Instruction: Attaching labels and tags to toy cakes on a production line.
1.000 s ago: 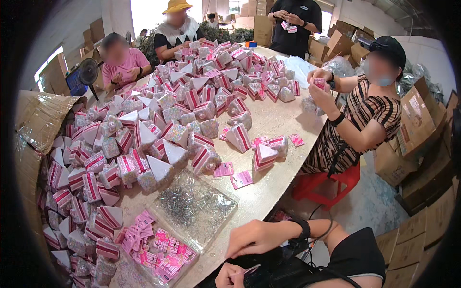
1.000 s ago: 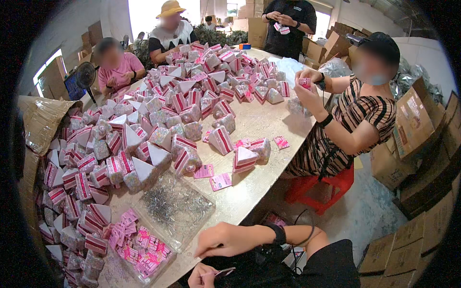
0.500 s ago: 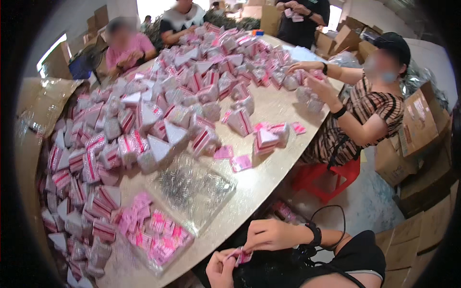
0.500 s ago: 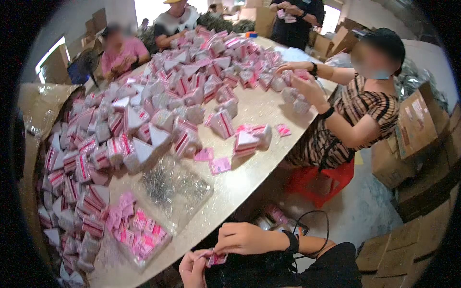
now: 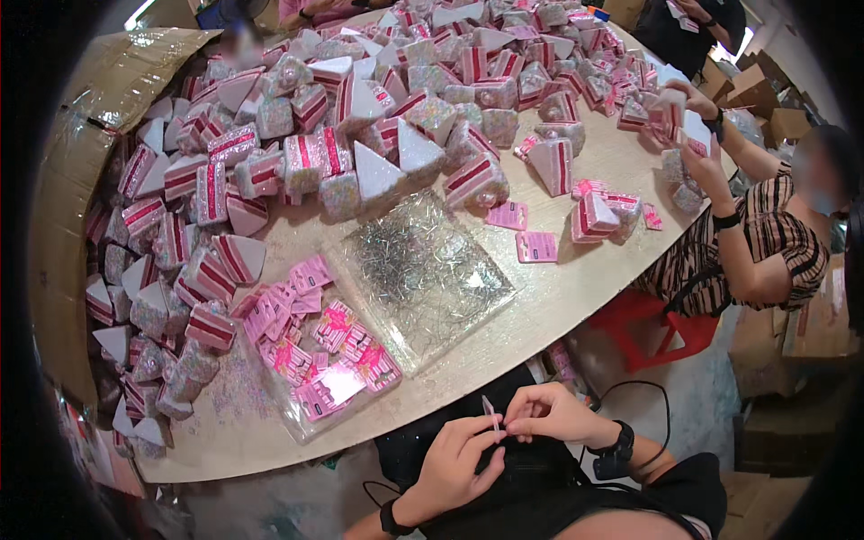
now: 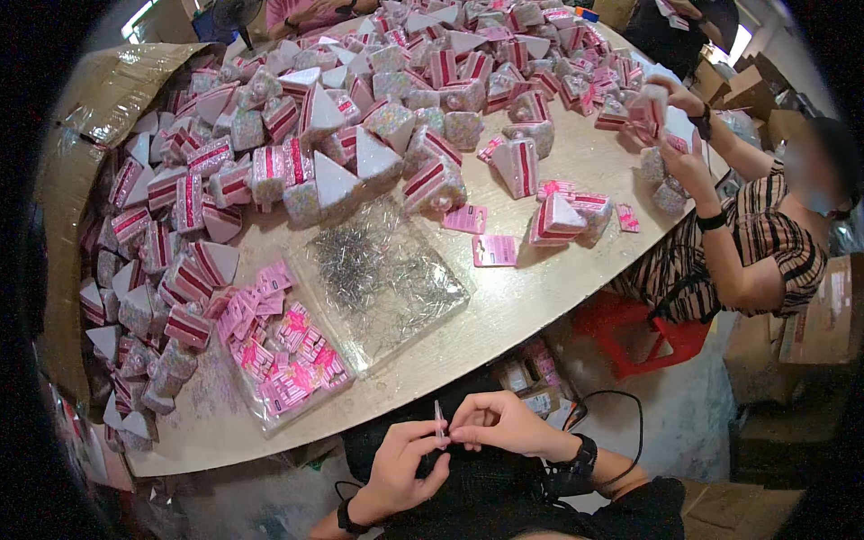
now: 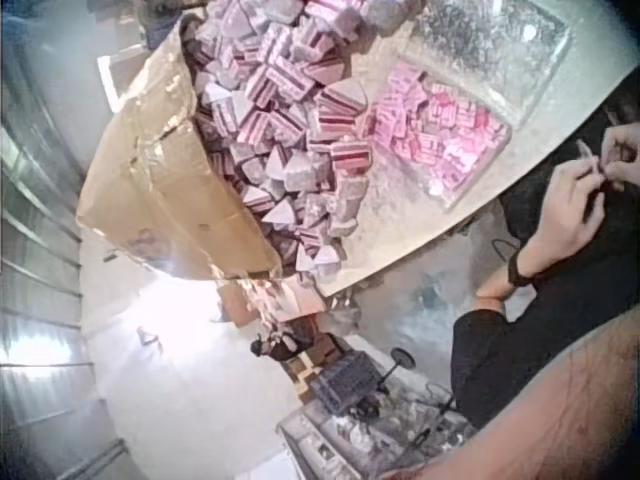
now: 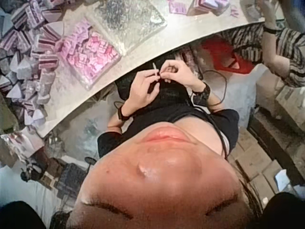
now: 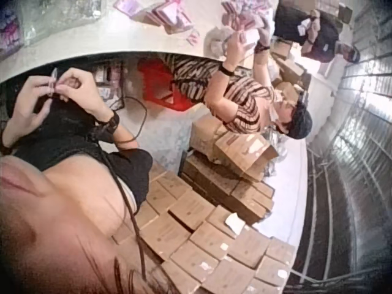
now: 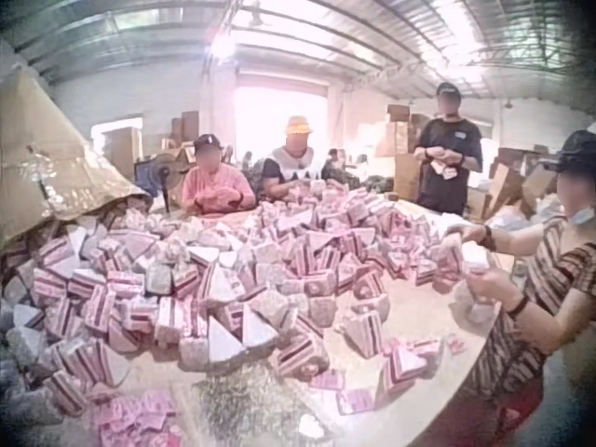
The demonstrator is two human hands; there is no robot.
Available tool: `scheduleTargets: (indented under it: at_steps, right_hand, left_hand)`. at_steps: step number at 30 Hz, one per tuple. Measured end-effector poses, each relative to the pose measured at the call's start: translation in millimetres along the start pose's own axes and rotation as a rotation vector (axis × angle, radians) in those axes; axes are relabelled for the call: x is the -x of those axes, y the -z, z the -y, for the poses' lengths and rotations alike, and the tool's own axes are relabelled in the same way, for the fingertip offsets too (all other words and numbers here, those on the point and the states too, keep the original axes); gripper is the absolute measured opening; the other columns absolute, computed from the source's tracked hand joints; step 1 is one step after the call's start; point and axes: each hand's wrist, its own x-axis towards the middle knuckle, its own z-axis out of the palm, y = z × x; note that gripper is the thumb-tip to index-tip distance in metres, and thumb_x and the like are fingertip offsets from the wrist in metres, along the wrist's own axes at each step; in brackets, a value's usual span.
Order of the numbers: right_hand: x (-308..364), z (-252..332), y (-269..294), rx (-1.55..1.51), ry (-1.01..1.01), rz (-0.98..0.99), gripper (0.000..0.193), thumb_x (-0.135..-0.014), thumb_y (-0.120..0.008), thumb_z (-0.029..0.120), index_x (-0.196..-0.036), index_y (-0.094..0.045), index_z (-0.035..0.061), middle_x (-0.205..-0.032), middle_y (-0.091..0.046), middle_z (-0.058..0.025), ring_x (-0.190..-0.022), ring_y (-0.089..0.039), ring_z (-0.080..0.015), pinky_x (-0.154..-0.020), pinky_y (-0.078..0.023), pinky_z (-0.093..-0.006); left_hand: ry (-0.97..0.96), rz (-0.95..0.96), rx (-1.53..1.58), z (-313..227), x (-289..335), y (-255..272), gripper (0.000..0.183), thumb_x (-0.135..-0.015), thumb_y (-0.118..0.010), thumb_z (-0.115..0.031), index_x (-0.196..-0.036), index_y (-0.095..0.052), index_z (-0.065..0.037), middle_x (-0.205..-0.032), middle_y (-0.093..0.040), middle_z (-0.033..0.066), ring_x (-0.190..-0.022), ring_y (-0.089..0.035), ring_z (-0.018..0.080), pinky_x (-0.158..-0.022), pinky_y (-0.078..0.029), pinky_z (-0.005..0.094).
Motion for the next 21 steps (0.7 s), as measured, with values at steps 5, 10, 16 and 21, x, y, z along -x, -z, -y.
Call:
scheduleTargets:
  at_steps: [5,10,16,21]
  right_hand:
    - [-1,-26,7,-0.449,-0.270,0.173,0.014,-0.089,-0.066,0.010,-0.100,-0.061,0.0014,-0.085,-0.065,-0.0038,-0.070,-0.060,-0.0070,-0.061,-0.048,-0.0188]
    - [-4,-35,8,-0.817,-0.325,0.371,0.014,-0.095,-0.057,0.009,-0.106,-0.053,0.0017,-0.086,-0.057,-0.0026,-0.071,-0.051,-0.0070,-0.062,-0.042,-0.0186]
    - [-5,-39,1,-0.961,-0.395,0.481,0.022,-0.095,-0.055,0.008,-0.115,-0.047,0.0040,-0.093,-0.056,-0.0040,-0.074,-0.050,-0.0072,-0.065,-0.042,-0.0185]
    - [-3,-40,-1,-0.993,-0.397,0.533,0.032,-0.097,-0.052,0.010,-0.127,-0.042,0.0043,-0.096,-0.056,-0.0053,-0.075,-0.050,-0.0074,-0.067,-0.043,-0.0195]
  left_hand:
    - [-0.130,0.067,-0.090,6,2,0,0.035,-0.067,-0.075,0.001,-0.099,-0.061,-0.002,-0.101,-0.063,0.0119,-0.089,-0.063,0.0269,-0.074,-0.051,0.0348]
    - [-0.228,0.246,-0.161,7,-4,19,0.032,-0.073,-0.070,-0.002,-0.104,-0.064,-0.002,-0.100,-0.063,0.0081,-0.089,-0.063,0.0249,-0.073,-0.050,0.0317]
    - [-0.332,0.210,-0.234,2,-4,21,0.029,-0.072,-0.069,-0.007,-0.101,-0.067,-0.004,-0.100,-0.064,0.0065,-0.090,-0.063,0.0216,-0.072,-0.050,0.0304]
    - [-0.419,0.140,-0.220,1,-1,12,0.022,-0.074,-0.071,-0.005,-0.095,-0.066,-0.003,-0.088,-0.066,0.0060,-0.083,-0.065,0.0234,-0.067,-0.052,0.0315]
